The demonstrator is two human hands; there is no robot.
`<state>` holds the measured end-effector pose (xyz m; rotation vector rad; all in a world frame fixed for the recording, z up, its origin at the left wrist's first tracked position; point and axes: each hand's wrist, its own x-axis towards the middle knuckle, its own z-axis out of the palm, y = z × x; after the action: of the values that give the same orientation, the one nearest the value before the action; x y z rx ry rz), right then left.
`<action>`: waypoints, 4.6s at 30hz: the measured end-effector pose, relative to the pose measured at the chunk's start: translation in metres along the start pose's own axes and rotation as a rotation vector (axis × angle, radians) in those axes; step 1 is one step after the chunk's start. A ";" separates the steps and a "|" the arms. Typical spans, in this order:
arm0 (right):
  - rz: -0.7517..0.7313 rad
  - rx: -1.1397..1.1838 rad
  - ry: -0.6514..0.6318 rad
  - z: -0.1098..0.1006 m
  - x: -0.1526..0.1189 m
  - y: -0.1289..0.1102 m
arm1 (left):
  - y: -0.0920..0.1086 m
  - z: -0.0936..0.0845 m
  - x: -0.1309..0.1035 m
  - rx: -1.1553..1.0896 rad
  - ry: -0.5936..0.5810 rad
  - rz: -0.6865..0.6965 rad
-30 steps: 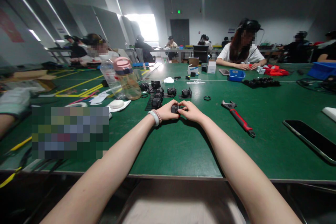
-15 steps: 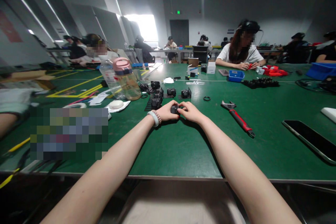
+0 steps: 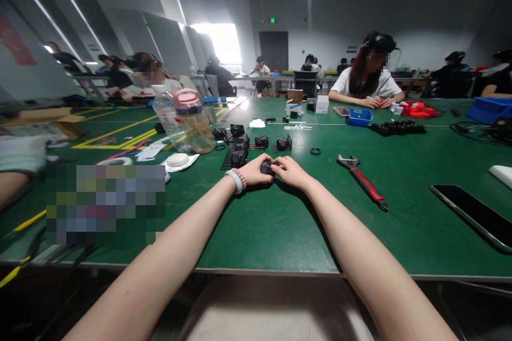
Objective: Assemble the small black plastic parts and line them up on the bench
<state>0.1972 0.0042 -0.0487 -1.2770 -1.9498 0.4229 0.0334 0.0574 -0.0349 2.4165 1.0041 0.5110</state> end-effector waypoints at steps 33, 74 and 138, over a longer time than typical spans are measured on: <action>0.017 0.440 -0.066 -0.002 0.000 0.004 | 0.002 0.000 0.000 -0.001 0.006 -0.012; -0.023 0.318 -0.028 0.001 0.000 0.005 | 0.008 -0.001 -0.004 -0.043 0.017 -0.035; -0.038 0.373 -0.057 0.001 0.000 0.005 | 0.000 0.001 0.000 -0.043 0.012 0.031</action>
<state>0.1999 0.0062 -0.0522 -0.9950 -1.8302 0.7698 0.0336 0.0575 -0.0357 2.3968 0.9525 0.5523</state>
